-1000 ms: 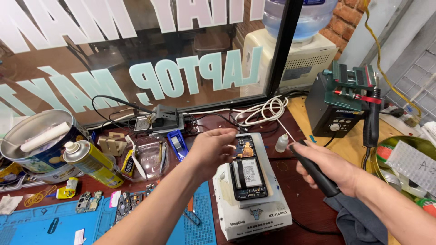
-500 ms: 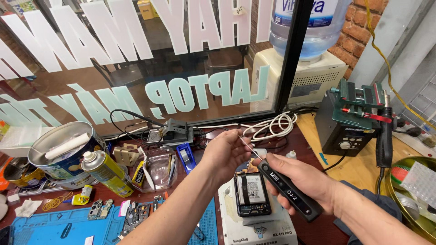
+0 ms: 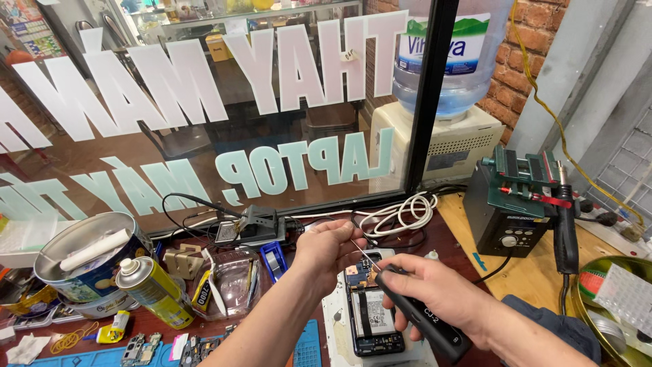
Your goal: The person is repairing a smartphone. They use tweezers to remove and place small components on the motherboard, then use a magnetic screwdriver to tighten screws. The person also wipes the device with a cloth.
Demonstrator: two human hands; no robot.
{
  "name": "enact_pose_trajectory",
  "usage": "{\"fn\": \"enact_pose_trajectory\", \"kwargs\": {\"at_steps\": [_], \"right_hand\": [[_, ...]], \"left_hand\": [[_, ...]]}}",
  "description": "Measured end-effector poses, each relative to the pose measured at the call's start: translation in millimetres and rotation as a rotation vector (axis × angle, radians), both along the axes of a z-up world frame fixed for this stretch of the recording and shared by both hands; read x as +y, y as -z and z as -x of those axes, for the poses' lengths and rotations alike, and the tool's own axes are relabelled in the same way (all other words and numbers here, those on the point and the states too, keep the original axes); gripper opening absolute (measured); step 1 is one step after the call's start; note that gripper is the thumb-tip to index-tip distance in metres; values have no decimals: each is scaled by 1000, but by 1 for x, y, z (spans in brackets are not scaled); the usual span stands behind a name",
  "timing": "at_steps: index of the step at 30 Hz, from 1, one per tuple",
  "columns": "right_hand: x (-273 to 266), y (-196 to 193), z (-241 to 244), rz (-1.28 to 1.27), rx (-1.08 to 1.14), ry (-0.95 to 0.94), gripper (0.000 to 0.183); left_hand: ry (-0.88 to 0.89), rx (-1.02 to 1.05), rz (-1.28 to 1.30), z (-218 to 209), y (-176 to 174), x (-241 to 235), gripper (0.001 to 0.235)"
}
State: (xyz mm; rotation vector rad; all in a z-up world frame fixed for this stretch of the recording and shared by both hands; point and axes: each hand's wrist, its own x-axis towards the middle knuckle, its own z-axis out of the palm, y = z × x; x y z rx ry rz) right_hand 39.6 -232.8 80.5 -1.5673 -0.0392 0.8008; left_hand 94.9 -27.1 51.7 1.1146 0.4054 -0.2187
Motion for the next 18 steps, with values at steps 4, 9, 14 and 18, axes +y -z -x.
{"fn": "enact_pose_trajectory", "kwargs": {"at_steps": [4,9,14,18], "right_hand": [[-1,-5,4,36,87,42,51],[0,-6,9,92,137,27,51],[-14,-16,-10,441,47,52,56],[-27,-20,-33,603,10,-122,58]], "left_hand": [[44,20,66,5,3,1,16],[86,-9,-264,14,8,1,30],[219,-206,-1321,42,14,6,87],[373,-123,-1288,59,24,-5,120]]}}
